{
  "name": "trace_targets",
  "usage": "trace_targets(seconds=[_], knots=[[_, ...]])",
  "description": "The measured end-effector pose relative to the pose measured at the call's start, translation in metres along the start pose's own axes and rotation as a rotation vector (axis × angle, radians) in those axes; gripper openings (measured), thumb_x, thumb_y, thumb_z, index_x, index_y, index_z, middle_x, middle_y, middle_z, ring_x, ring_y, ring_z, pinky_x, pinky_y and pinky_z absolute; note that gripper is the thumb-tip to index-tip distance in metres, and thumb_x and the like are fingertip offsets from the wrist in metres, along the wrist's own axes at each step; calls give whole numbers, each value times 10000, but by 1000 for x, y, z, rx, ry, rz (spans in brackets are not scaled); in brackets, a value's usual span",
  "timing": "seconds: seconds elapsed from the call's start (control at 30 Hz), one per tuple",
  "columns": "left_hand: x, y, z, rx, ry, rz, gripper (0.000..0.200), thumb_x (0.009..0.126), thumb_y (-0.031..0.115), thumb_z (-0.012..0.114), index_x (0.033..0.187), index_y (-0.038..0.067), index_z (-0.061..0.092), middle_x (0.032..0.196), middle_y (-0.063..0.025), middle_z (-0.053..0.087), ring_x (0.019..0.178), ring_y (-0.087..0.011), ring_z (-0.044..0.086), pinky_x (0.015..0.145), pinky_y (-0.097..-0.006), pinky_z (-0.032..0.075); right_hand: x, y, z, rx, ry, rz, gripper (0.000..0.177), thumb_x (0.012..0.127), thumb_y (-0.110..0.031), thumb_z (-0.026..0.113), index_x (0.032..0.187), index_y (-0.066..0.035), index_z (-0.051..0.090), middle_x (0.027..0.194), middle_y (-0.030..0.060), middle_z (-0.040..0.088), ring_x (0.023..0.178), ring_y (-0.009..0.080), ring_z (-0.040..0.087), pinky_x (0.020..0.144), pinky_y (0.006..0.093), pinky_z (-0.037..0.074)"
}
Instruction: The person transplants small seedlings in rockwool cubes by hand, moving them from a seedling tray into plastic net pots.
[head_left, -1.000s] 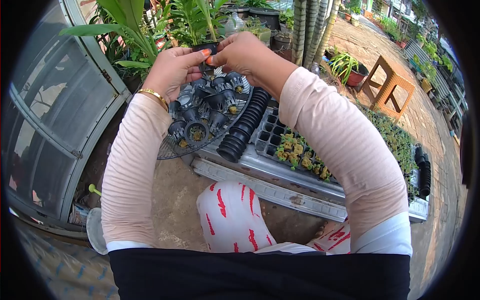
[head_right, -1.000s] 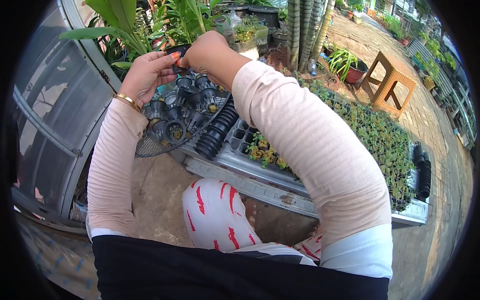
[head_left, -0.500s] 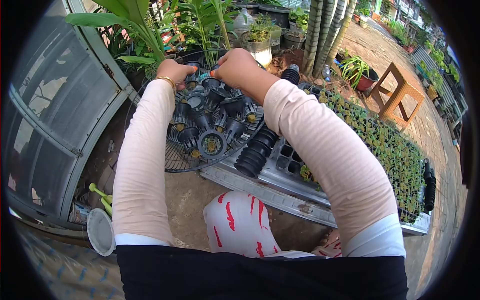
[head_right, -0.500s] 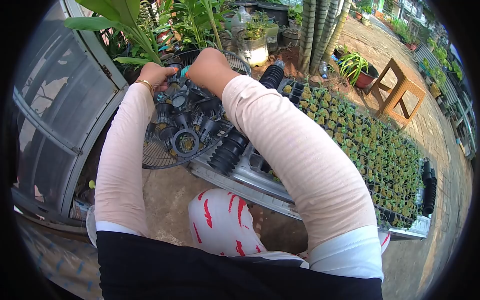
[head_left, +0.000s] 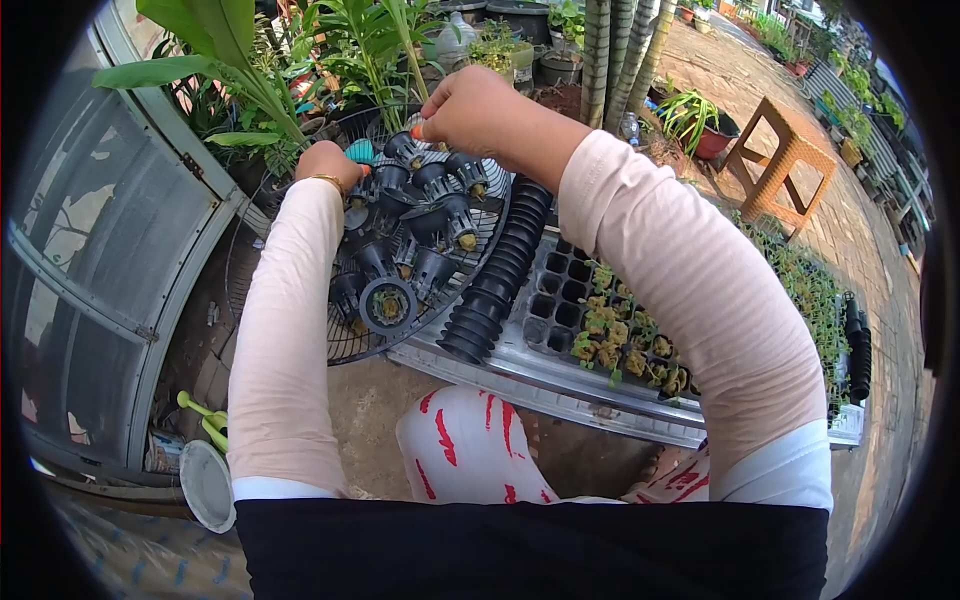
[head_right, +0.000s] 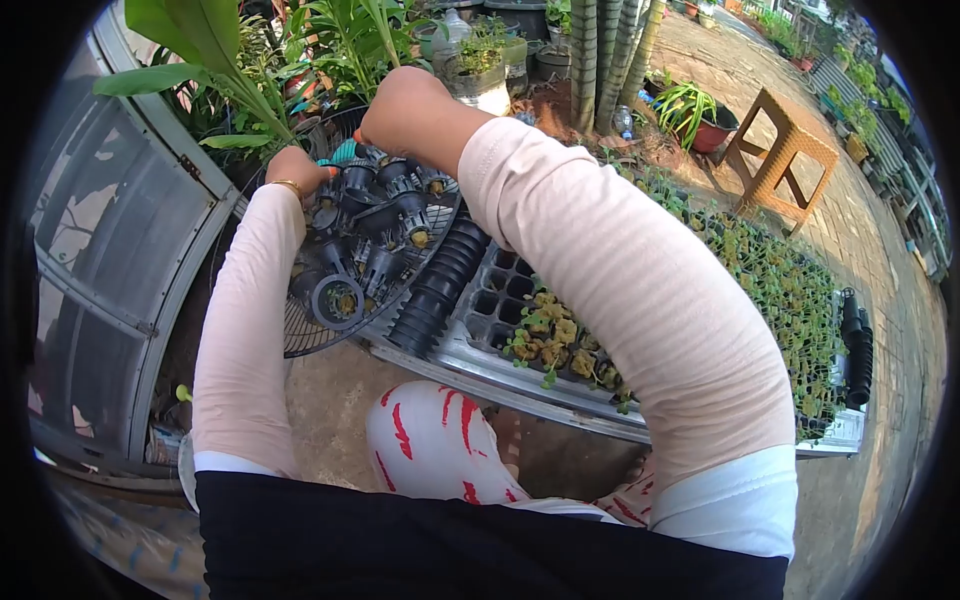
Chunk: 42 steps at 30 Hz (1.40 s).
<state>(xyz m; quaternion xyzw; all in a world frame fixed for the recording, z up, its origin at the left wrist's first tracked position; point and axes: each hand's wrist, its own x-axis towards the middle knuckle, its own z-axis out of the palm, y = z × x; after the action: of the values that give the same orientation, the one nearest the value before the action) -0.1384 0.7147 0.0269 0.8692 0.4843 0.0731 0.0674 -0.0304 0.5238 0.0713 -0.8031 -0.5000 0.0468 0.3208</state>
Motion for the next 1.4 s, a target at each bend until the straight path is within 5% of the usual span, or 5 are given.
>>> trace_targets(seconds=[0.07, 0.23, 0.6, 1.07, 1.4], knots=[[-26, 13, -20, 105, 155, 79, 516, 672, 399, 747, 945, -28, 648, 997, -203, 630, 944, -335, 605, 806, -378, 481, -20, 2, -30, -141, 6, -257, 296, 771, -320, 627, 889, -57, 694, 880, 142, 660, 832, 310, 629, 709, 347, 504], [-87, 37, -44, -122, 320, 381, 446, 706, 350, 721, 920, -34, 646, 920, -214, 639, 868, -335, 620, 763, -384, 484, -85, -3, -88, 121, -6, -85, 224, 783, -183, 670, 882, 17, 646, 733, 47, 600, 652, 108, 524, 582, 245, 418], [-217, 95, -41, -500, -34, 894, 322, 726, 145, 709, 992, -18, 628, 837, -56, 631, 647, -82, 487, 600, -243, 427, -222, 40, -179, 204, 123, -150, 356, 918, -306, 445, 887, -7, 636, 763, 11, 594, 656, 49, 492, 518, 182, 373], [-326, 247, -45, -708, -210, 1274, 301, 715, 129, 702, 977, -2, 634, 834, -16, 600, 634, -65, 428, 579, -217, 394, -462, 145, -280, -240, 776, 481, 221, 776, -150, 665, 892, 31, 615, 750, 54, 615, 686, 101, 550, 625, 243, 448], [-427, 377, -2, -587, -262, 1710, 287, 710, 160, 676, 918, -32, 632, 879, -195, 628, 824, -323, 606, 746, -372, 472, -535, 266, -211, -527, 976, 881, 461, 657, -272, 770, 924, 17, 531, 914, 197, 569, 862, 326, 553, 746, 381, 447]])
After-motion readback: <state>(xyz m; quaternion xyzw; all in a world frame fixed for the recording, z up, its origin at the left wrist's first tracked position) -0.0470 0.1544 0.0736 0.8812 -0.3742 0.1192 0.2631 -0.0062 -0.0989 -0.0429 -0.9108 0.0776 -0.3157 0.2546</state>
